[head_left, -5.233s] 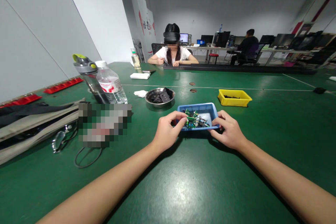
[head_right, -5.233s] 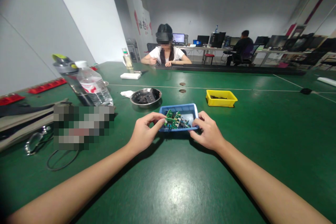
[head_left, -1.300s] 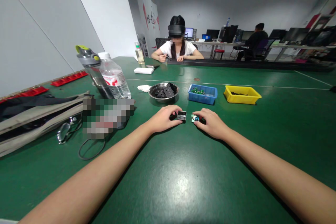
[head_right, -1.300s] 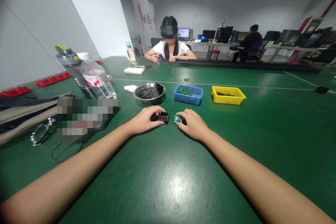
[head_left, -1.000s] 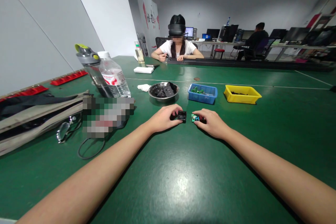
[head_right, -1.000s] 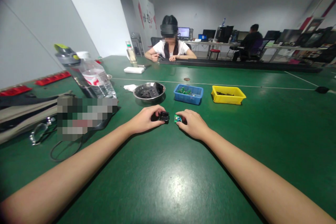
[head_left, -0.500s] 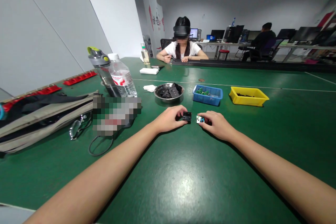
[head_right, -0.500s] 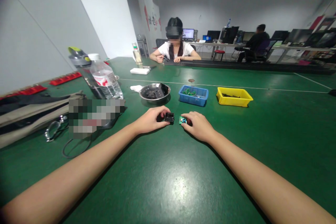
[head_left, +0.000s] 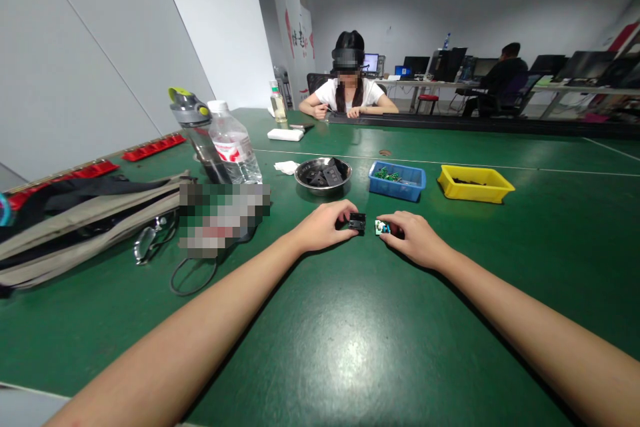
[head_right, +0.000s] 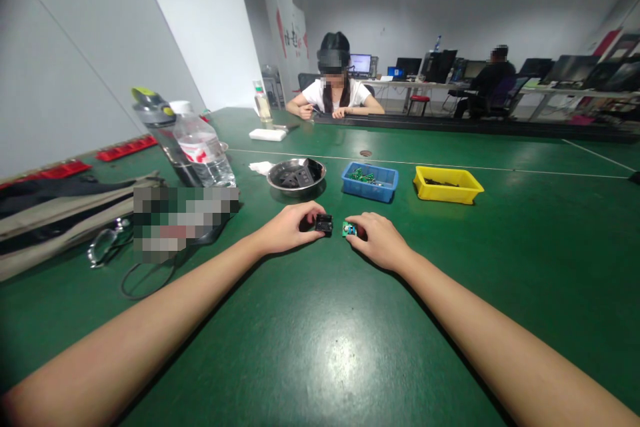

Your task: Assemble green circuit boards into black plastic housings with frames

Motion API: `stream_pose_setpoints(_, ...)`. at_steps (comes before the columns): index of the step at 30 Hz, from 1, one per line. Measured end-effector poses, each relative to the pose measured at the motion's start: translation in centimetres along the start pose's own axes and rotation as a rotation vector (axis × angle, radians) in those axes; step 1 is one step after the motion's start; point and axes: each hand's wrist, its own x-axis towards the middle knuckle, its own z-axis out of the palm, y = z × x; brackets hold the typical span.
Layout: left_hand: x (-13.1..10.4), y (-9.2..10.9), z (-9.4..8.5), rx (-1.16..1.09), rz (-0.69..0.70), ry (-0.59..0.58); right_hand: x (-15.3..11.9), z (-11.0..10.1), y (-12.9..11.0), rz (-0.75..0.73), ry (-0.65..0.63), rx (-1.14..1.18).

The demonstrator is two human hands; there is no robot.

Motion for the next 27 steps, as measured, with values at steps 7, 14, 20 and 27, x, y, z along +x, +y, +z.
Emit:
stream_pose_setpoints(7,0.07,0.01,-0.08,0.009,0.025,0.003,-0.03,0.1,0.12,0.004,0.022,0.045)
stream_pose_setpoints(14,0.13,0.14,-0.09,0.015,0.025,0.005,-0.04,0.19,0.07,0.022,0.054,0.116)
stream_pose_setpoints(20,0.13,0.08,-0.1,0.015,0.049,0.002,0.0,0.14,0.09,0.028,0.051,0.132)
stream_pose_setpoints(27,0.16,0.05,-0.06,0.043,0.056,0.009,0.0,0.26,0.16,0.029,0.058,0.149)
